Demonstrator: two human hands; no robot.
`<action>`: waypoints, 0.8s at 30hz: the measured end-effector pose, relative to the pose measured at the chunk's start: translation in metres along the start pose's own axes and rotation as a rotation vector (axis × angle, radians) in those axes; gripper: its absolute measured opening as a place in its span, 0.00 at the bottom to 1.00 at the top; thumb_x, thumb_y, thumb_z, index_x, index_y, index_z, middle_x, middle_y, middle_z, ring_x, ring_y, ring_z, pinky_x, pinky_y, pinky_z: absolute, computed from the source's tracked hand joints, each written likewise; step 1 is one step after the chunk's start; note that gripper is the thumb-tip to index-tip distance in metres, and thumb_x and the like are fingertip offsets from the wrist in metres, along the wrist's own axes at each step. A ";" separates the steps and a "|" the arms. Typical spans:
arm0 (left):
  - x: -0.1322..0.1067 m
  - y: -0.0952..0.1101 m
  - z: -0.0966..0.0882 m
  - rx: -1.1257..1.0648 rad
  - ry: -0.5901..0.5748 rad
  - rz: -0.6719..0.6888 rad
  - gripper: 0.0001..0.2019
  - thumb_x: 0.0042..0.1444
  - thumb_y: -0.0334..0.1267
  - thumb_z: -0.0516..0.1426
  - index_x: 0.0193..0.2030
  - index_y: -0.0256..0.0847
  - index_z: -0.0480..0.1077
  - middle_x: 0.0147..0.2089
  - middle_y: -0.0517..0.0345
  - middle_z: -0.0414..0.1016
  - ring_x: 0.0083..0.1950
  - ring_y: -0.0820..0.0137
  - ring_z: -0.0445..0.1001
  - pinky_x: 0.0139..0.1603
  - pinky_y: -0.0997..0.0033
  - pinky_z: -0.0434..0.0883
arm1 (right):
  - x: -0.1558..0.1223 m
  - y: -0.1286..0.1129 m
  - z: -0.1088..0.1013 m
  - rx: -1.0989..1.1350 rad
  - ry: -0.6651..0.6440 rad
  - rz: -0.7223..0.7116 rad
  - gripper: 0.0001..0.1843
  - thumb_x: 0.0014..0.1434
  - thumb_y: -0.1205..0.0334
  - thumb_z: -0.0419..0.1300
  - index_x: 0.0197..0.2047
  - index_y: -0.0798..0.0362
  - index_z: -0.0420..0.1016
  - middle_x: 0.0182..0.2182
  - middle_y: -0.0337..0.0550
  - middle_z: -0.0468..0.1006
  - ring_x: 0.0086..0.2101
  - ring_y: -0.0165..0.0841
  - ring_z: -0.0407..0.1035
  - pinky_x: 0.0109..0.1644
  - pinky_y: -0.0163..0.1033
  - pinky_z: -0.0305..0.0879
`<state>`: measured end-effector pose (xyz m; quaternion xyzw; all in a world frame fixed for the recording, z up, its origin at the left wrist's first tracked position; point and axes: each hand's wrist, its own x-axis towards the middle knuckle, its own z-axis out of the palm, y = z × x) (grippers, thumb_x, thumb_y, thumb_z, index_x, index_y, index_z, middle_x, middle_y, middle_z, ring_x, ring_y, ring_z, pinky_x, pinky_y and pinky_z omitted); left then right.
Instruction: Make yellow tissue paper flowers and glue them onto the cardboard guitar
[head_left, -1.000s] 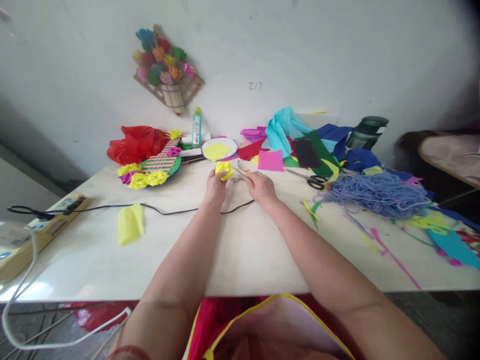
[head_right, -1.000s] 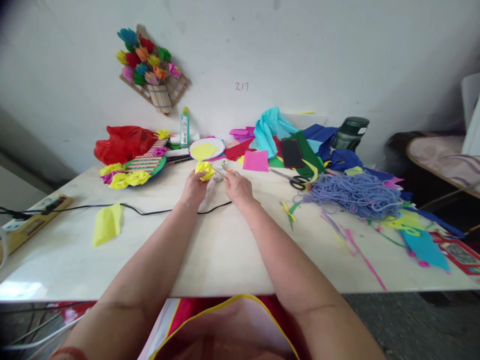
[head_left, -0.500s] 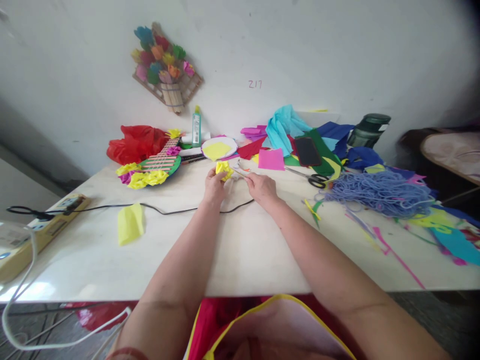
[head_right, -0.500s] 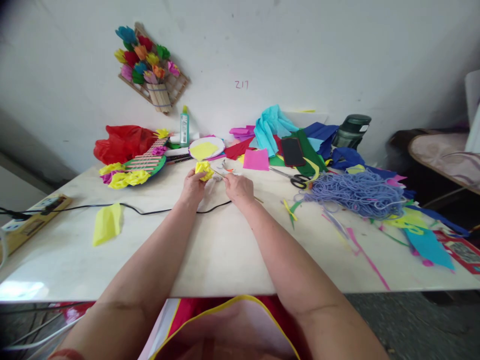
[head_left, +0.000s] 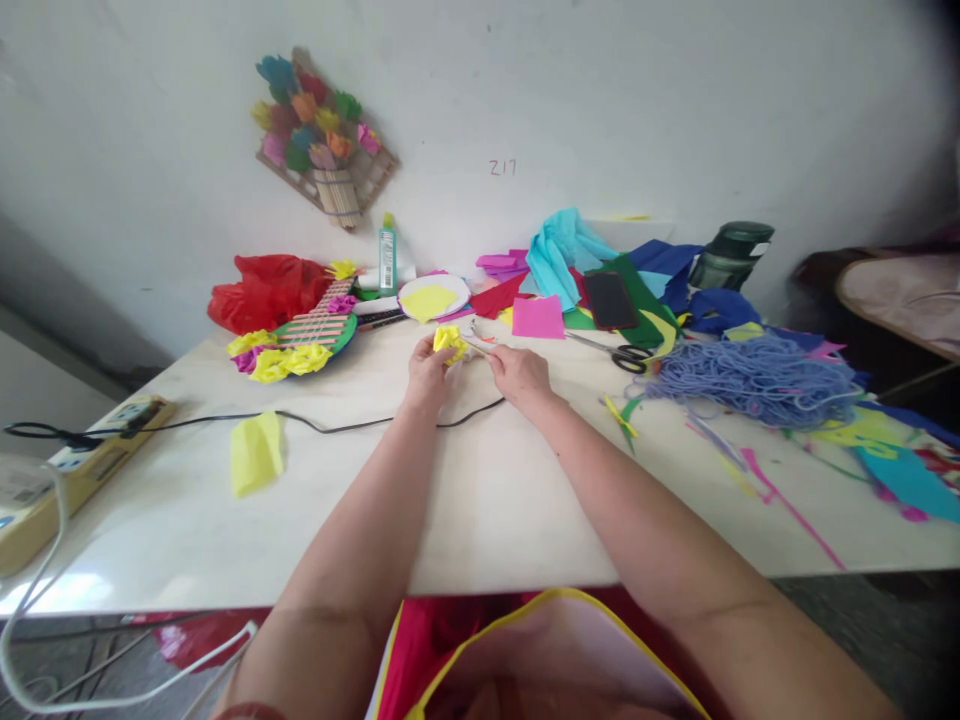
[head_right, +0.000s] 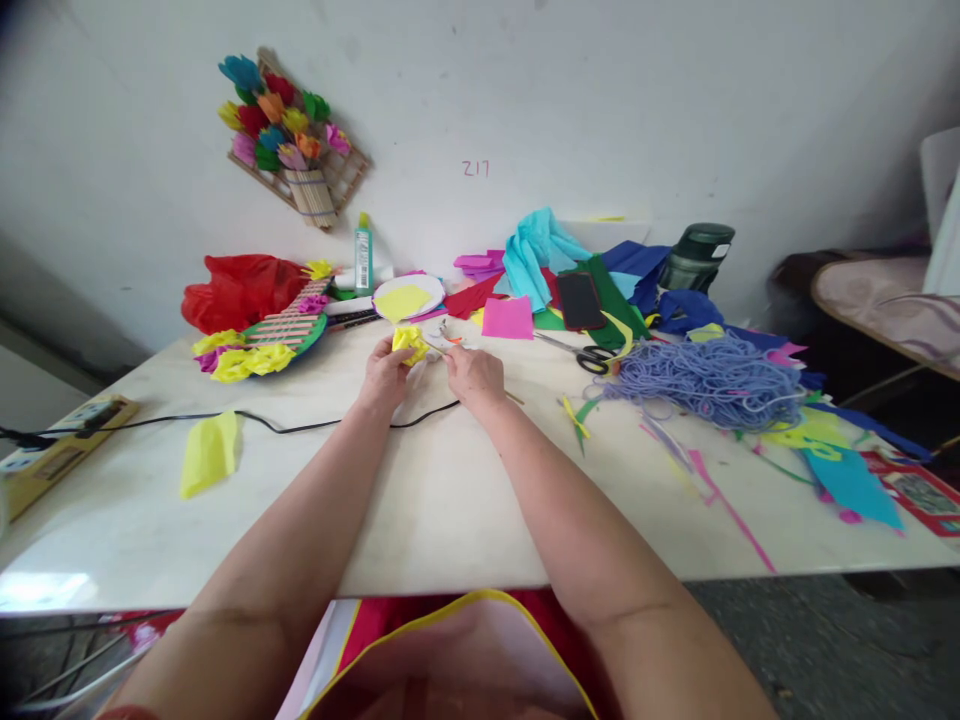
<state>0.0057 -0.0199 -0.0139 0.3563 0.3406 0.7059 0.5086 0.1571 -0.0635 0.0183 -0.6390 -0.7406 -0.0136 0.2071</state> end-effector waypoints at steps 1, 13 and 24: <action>0.000 0.000 0.000 0.011 0.001 0.004 0.21 0.33 0.31 0.65 0.38 0.41 0.69 0.36 0.60 0.76 0.39 0.67 0.75 0.43 0.67 0.71 | 0.000 0.000 0.000 0.001 -0.002 -0.001 0.19 0.67 0.55 0.48 0.50 0.45 0.78 0.40 0.46 0.83 0.40 0.36 0.74 0.39 0.37 0.62; -0.002 0.001 0.003 0.066 -0.042 0.065 0.20 0.33 0.30 0.66 0.38 0.42 0.72 0.36 0.60 0.78 0.36 0.70 0.74 0.37 0.73 0.70 | 0.000 -0.001 -0.003 -0.030 -0.026 0.000 0.19 0.67 0.55 0.47 0.50 0.46 0.78 0.38 0.47 0.83 0.38 0.37 0.75 0.38 0.37 0.61; -0.009 0.012 0.006 0.015 -0.089 -0.129 0.24 0.32 0.29 0.64 0.42 0.41 0.71 0.37 0.57 0.76 0.40 0.65 0.77 0.43 0.65 0.74 | 0.004 0.009 0.002 0.090 0.005 -0.036 0.17 0.66 0.55 0.50 0.48 0.45 0.78 0.42 0.42 0.83 0.42 0.36 0.74 0.39 0.36 0.61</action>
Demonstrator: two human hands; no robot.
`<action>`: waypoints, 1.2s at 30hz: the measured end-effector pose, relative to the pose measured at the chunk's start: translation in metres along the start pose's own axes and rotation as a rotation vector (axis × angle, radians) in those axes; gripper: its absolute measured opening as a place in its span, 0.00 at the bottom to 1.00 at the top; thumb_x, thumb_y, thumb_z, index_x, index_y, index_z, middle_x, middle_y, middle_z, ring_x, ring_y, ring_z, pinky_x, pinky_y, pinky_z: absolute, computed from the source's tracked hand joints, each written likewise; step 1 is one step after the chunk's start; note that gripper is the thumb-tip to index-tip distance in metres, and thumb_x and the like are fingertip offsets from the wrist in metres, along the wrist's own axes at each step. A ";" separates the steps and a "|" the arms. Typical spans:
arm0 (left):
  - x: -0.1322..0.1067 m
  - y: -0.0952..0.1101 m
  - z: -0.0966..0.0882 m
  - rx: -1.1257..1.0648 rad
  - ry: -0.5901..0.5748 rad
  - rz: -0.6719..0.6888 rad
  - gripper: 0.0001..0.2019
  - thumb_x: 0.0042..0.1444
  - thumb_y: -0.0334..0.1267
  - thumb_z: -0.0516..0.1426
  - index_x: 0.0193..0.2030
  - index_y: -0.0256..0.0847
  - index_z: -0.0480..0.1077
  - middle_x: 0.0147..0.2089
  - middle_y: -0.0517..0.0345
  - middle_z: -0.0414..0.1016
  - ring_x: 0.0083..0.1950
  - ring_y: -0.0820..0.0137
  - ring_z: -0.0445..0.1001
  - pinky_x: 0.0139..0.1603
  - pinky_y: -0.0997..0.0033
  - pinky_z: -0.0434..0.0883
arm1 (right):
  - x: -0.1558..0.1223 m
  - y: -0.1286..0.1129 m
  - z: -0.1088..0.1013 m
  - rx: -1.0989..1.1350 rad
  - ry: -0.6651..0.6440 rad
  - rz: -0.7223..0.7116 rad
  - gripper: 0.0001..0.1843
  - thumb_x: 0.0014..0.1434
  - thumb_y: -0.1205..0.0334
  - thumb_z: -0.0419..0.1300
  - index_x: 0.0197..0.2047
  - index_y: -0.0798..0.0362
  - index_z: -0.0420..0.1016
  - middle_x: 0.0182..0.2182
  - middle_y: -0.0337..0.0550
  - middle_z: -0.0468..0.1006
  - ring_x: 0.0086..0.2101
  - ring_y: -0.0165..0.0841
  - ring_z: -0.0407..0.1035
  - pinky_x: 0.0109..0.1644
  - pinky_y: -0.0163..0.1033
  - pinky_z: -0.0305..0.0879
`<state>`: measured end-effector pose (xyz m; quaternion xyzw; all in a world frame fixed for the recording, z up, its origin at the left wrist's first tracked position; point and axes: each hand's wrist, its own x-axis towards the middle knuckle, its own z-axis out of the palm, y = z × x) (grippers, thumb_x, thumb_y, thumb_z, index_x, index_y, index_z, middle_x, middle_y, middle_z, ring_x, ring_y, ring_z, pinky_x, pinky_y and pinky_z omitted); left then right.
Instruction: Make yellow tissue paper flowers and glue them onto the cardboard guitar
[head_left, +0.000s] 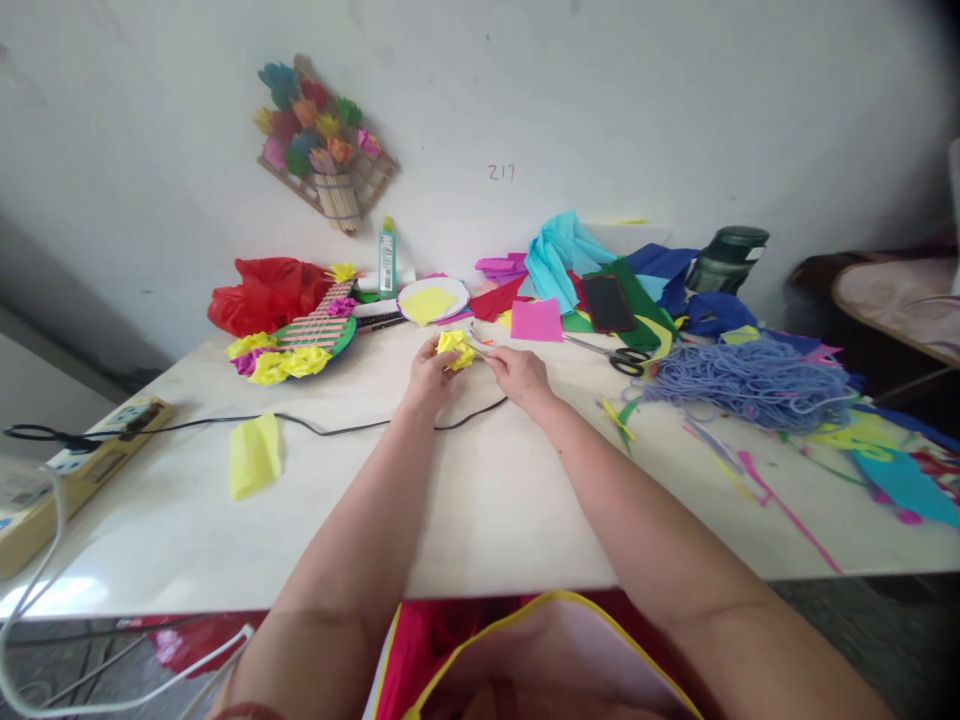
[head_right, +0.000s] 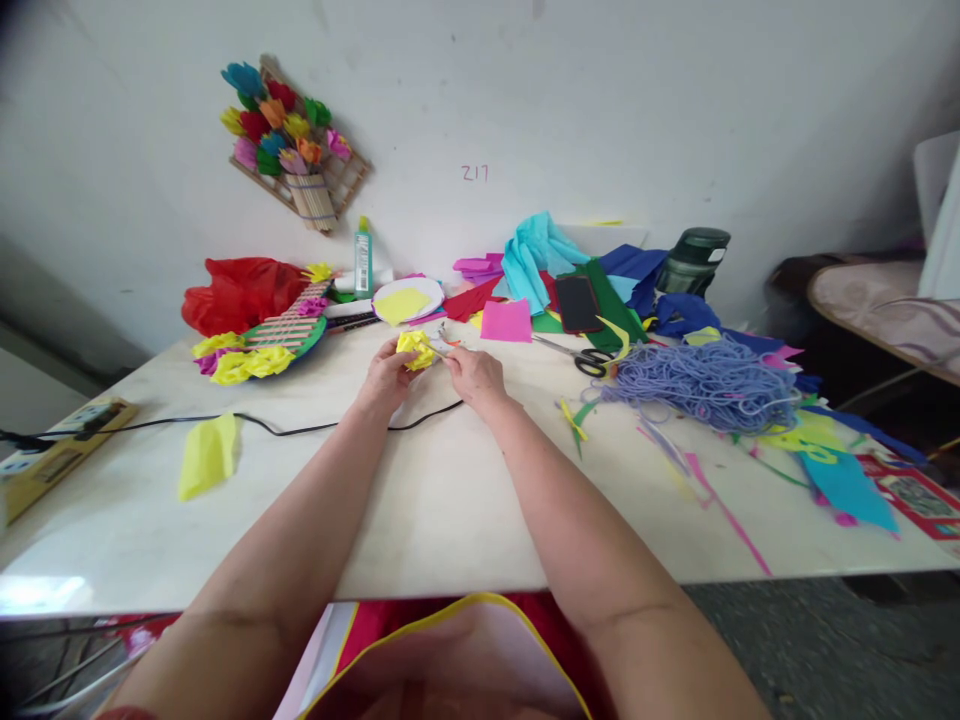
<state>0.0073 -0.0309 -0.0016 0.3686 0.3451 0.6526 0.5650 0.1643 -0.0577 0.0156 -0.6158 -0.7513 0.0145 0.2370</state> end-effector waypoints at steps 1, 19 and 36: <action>0.000 0.000 0.000 0.010 0.014 -0.001 0.26 0.32 0.29 0.64 0.43 0.41 0.71 0.37 0.58 0.76 0.39 0.66 0.76 0.42 0.66 0.74 | 0.000 0.000 0.000 -0.006 -0.006 0.004 0.17 0.66 0.55 0.50 0.48 0.45 0.78 0.41 0.42 0.83 0.41 0.36 0.74 0.39 0.36 0.61; -0.003 0.005 0.002 0.107 -0.051 -0.006 0.39 0.34 0.30 0.62 0.60 0.44 0.68 0.36 0.59 0.76 0.33 0.71 0.75 0.37 0.69 0.73 | 0.003 0.005 -0.002 0.073 0.071 -0.006 0.12 0.62 0.57 0.55 0.42 0.47 0.80 0.34 0.41 0.83 0.36 0.33 0.73 0.36 0.34 0.58; -0.006 0.008 0.004 0.270 -0.087 0.021 0.28 0.32 0.34 0.64 0.46 0.41 0.67 0.32 0.61 0.75 0.31 0.70 0.74 0.33 0.70 0.71 | -0.002 -0.001 -0.013 -0.139 0.074 -0.072 0.16 0.66 0.61 0.49 0.47 0.53 0.77 0.42 0.49 0.81 0.41 0.37 0.73 0.34 0.37 0.55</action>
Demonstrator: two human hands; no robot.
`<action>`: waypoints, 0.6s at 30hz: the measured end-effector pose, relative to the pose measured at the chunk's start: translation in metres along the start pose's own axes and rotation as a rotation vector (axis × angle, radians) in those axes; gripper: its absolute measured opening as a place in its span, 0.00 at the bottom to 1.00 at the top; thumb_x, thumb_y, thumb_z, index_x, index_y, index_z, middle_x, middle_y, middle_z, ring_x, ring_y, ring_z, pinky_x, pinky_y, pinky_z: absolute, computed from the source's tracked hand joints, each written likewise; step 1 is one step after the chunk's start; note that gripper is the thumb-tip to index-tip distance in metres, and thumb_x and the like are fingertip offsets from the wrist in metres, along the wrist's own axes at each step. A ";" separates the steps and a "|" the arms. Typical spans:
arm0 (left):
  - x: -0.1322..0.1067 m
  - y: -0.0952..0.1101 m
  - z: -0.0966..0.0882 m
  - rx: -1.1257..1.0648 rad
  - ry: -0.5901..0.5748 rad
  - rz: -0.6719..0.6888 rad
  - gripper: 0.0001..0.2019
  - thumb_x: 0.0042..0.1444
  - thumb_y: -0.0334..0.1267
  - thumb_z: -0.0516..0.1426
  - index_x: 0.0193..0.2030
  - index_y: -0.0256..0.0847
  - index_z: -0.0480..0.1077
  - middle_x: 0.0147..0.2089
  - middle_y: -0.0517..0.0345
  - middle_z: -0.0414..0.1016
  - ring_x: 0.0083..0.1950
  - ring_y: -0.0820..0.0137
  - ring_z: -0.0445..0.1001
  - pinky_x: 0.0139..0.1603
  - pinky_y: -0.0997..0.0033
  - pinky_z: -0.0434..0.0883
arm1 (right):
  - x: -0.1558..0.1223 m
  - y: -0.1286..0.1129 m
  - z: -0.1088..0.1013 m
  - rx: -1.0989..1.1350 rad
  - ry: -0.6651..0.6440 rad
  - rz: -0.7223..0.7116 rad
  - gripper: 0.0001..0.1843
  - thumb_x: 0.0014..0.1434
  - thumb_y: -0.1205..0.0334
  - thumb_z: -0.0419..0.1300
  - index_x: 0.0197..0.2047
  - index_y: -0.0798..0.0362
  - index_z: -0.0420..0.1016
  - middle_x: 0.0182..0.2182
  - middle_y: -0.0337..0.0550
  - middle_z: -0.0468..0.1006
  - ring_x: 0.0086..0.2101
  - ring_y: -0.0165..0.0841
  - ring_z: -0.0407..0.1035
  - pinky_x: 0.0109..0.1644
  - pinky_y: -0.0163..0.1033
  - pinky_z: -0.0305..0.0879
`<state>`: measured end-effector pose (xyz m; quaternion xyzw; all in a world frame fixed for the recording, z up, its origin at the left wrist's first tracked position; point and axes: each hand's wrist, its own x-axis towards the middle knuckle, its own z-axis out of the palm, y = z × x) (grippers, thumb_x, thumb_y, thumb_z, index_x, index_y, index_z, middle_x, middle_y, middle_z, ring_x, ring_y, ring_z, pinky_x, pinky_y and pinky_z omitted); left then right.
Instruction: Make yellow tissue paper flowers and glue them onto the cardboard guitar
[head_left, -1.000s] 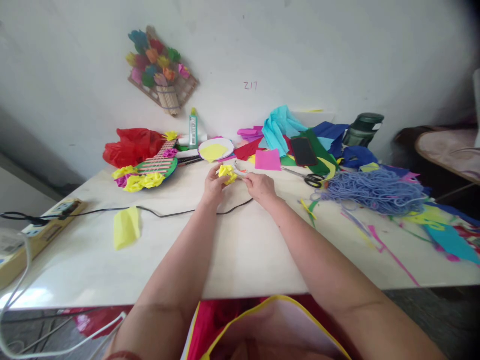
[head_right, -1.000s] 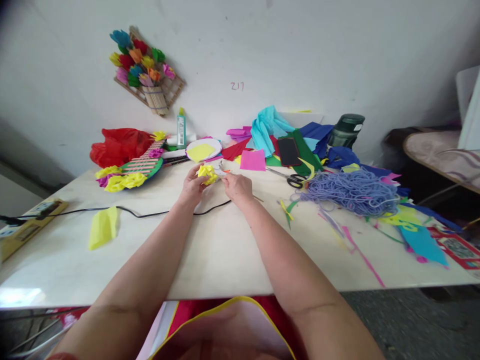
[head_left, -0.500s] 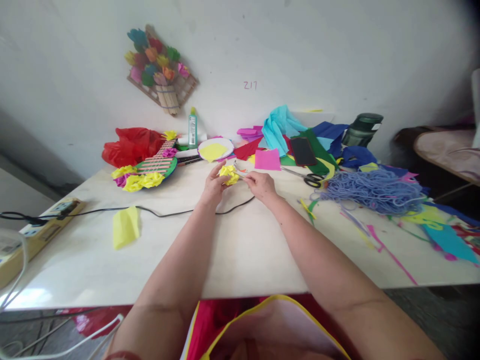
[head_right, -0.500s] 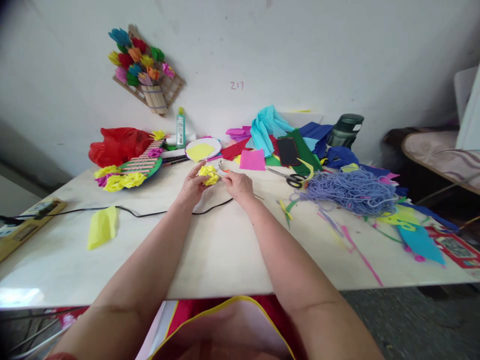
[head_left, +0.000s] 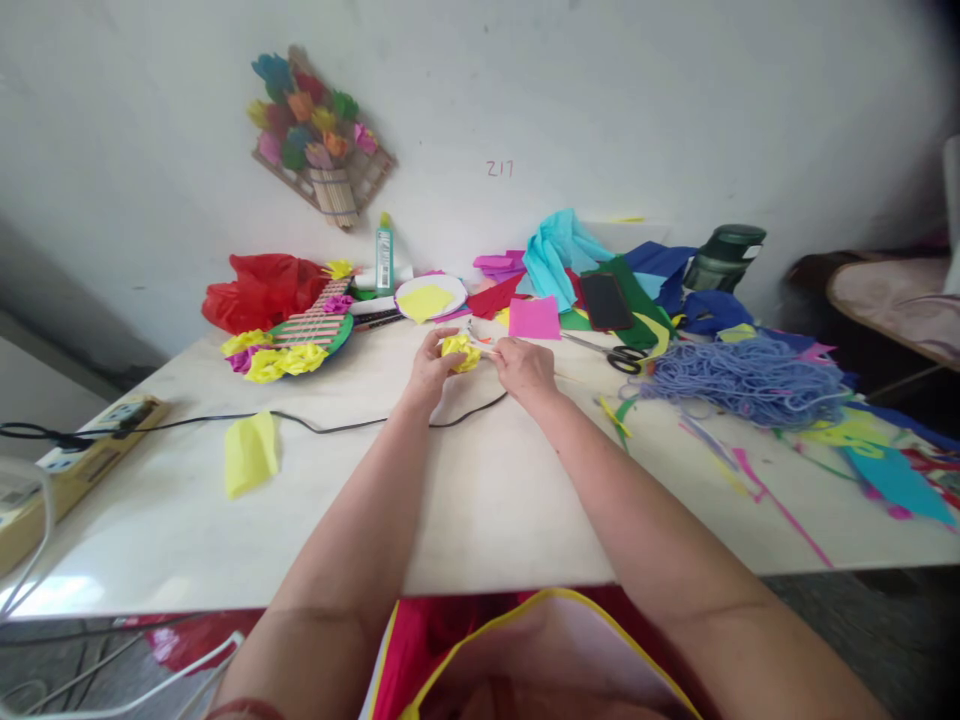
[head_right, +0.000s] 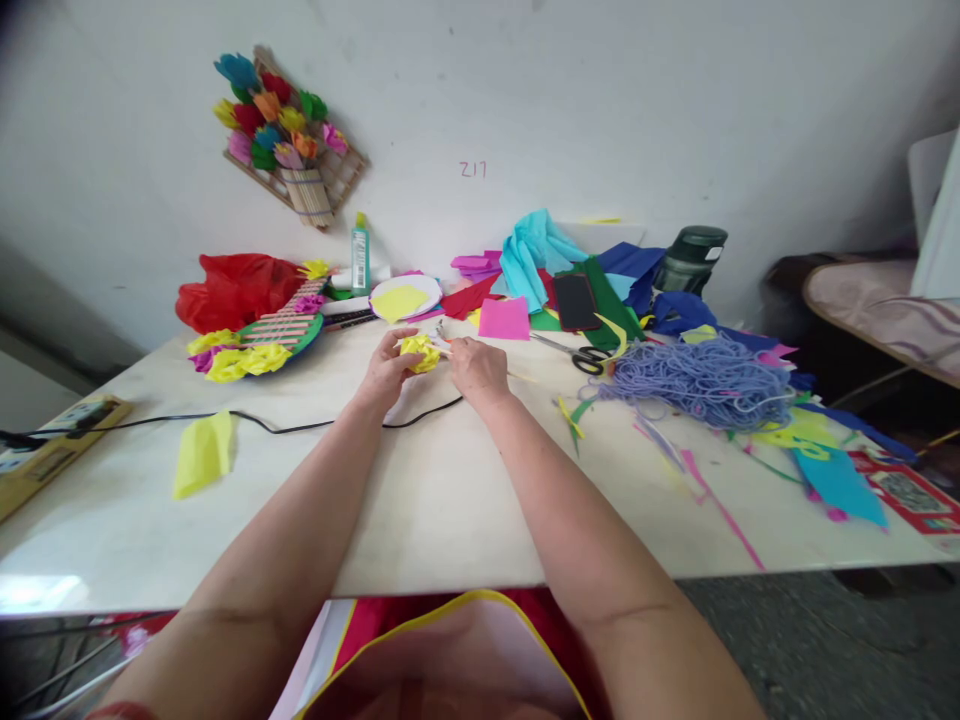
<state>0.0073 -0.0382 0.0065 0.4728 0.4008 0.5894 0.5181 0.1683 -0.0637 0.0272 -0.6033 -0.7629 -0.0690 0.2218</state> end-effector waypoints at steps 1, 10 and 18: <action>0.000 0.000 0.000 0.001 -0.003 0.003 0.28 0.32 0.34 0.64 0.45 0.41 0.67 0.32 0.61 0.75 0.31 0.70 0.74 0.33 0.70 0.70 | 0.000 0.001 0.001 0.006 0.001 -0.008 0.17 0.66 0.60 0.49 0.47 0.52 0.77 0.42 0.48 0.82 0.41 0.37 0.73 0.35 0.37 0.56; 0.003 0.001 -0.004 -0.075 -0.062 -0.006 0.25 0.32 0.34 0.65 0.42 0.41 0.67 0.33 0.61 0.76 0.32 0.70 0.74 0.34 0.69 0.71 | 0.003 0.013 0.015 0.158 0.008 -0.083 0.16 0.66 0.57 0.50 0.48 0.48 0.78 0.38 0.43 0.84 0.38 0.34 0.75 0.38 0.35 0.59; 0.001 0.002 -0.004 -0.086 -0.084 -0.023 0.24 0.32 0.34 0.65 0.40 0.41 0.67 0.33 0.60 0.76 0.31 0.71 0.74 0.33 0.71 0.71 | 0.005 0.014 0.013 0.205 0.039 -0.025 0.13 0.62 0.58 0.55 0.44 0.50 0.80 0.39 0.44 0.83 0.41 0.37 0.75 0.41 0.37 0.62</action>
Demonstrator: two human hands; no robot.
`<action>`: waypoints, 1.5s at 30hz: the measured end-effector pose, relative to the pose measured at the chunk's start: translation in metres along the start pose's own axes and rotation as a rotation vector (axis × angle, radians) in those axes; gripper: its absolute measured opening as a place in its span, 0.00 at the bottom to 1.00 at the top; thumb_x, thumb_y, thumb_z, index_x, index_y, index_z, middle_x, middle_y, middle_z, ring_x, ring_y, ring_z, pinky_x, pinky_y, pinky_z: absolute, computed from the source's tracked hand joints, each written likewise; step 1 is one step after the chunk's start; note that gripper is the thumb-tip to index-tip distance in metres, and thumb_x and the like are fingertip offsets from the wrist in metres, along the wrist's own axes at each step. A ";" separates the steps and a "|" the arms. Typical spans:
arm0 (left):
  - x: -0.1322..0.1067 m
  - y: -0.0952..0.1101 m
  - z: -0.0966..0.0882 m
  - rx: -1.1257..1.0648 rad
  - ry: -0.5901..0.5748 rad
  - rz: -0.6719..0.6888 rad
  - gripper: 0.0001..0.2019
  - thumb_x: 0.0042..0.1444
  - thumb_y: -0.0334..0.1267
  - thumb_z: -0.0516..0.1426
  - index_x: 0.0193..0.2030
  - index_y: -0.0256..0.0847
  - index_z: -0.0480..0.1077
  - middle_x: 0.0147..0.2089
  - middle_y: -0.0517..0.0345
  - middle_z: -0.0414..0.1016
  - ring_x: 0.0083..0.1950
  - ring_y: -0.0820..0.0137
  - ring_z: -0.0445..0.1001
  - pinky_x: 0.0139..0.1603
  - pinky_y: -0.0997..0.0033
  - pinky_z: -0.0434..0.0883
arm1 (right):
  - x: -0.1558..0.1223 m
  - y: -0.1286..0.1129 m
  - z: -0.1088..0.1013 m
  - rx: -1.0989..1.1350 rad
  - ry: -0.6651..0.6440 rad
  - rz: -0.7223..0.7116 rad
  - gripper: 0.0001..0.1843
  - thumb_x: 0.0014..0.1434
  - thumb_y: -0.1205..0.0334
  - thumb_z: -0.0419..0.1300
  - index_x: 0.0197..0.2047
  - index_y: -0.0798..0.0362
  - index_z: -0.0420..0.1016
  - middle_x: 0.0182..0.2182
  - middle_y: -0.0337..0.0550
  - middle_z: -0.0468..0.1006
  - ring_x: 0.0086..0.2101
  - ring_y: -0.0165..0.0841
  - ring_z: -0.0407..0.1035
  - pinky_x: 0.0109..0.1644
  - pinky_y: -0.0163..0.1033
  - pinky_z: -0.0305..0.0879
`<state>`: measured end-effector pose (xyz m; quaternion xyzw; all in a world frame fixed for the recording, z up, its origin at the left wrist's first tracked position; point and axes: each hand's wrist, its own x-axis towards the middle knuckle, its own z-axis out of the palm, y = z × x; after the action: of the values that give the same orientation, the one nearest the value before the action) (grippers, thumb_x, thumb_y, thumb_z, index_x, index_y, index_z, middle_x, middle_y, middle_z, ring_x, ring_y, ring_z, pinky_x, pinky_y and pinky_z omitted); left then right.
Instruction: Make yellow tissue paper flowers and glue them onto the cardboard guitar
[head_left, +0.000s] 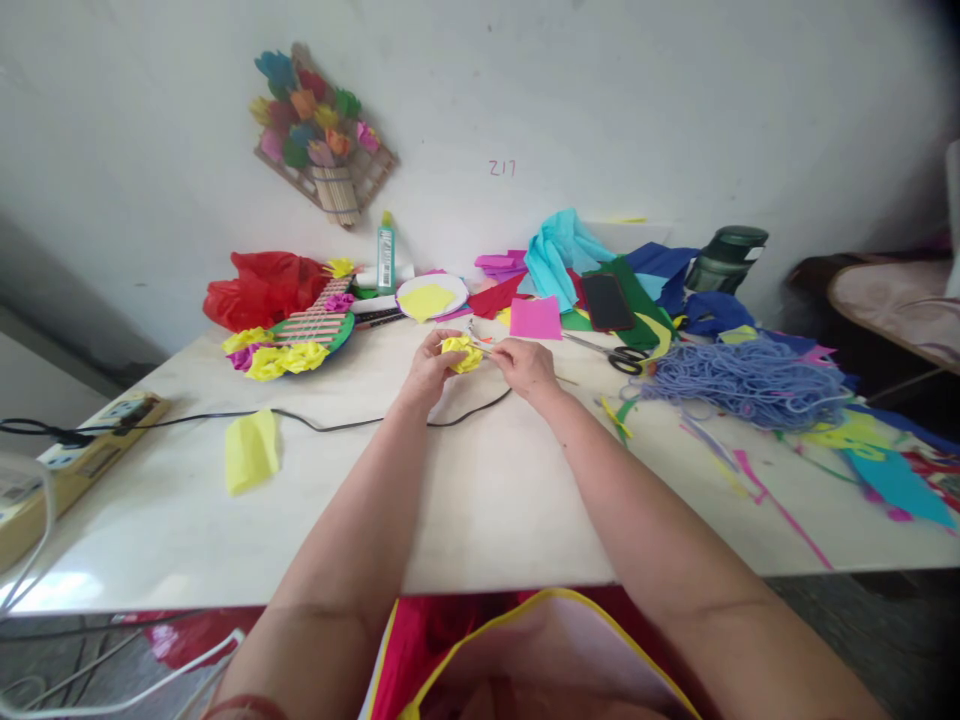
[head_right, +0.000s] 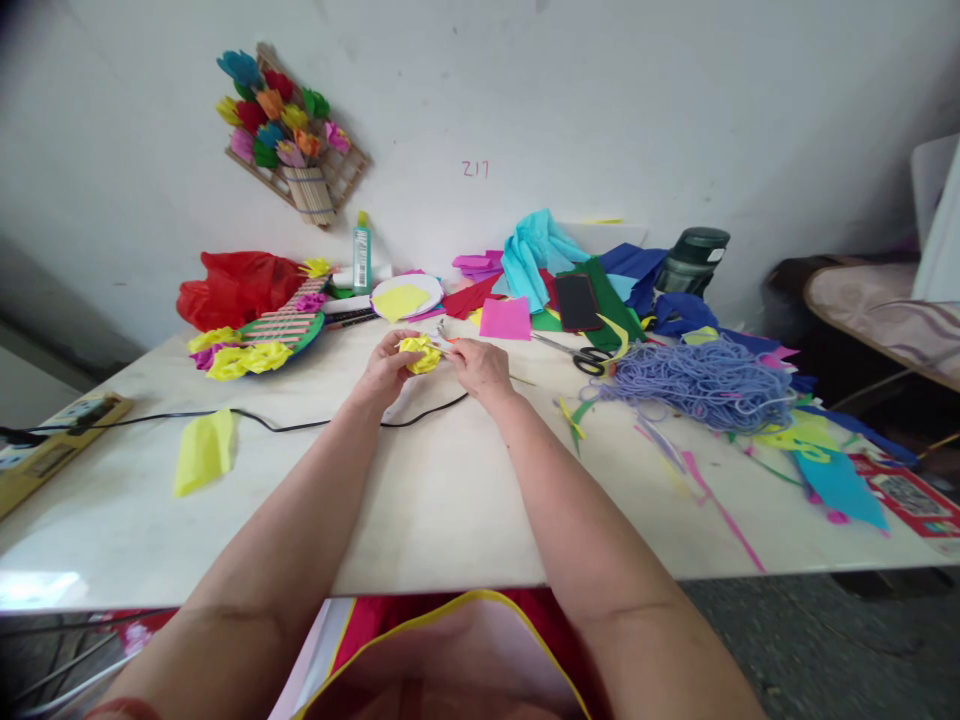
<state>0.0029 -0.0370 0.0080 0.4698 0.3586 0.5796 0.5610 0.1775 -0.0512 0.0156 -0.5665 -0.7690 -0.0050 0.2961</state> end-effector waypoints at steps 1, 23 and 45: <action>0.000 0.000 0.000 0.005 -0.002 -0.001 0.24 0.32 0.34 0.65 0.40 0.41 0.67 0.33 0.60 0.76 0.31 0.71 0.74 0.33 0.71 0.71 | 0.000 0.000 -0.001 0.006 -0.002 -0.017 0.14 0.63 0.59 0.55 0.47 0.49 0.79 0.41 0.43 0.83 0.42 0.37 0.75 0.42 0.37 0.63; -0.001 0.000 0.002 0.045 -0.066 -0.003 0.21 0.33 0.36 0.66 0.38 0.40 0.69 0.30 0.62 0.74 0.29 0.73 0.73 0.30 0.74 0.69 | 0.000 0.001 -0.007 -0.131 -0.158 -0.238 0.30 0.64 0.70 0.46 0.67 0.42 0.61 0.53 0.41 0.78 0.45 0.34 0.74 0.42 0.34 0.63; 0.004 0.002 0.000 0.114 0.173 0.166 0.21 0.33 0.48 0.70 0.32 0.38 0.73 0.32 0.53 0.79 0.32 0.67 0.76 0.29 0.70 0.71 | -0.002 -0.002 -0.014 -0.182 -0.197 -0.243 0.34 0.61 0.72 0.47 0.68 0.41 0.60 0.50 0.44 0.79 0.44 0.36 0.74 0.42 0.36 0.63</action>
<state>0.0022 -0.0335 0.0108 0.4775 0.3978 0.6410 0.4503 0.1825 -0.0580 0.0267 -0.4915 -0.8536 -0.0546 0.1639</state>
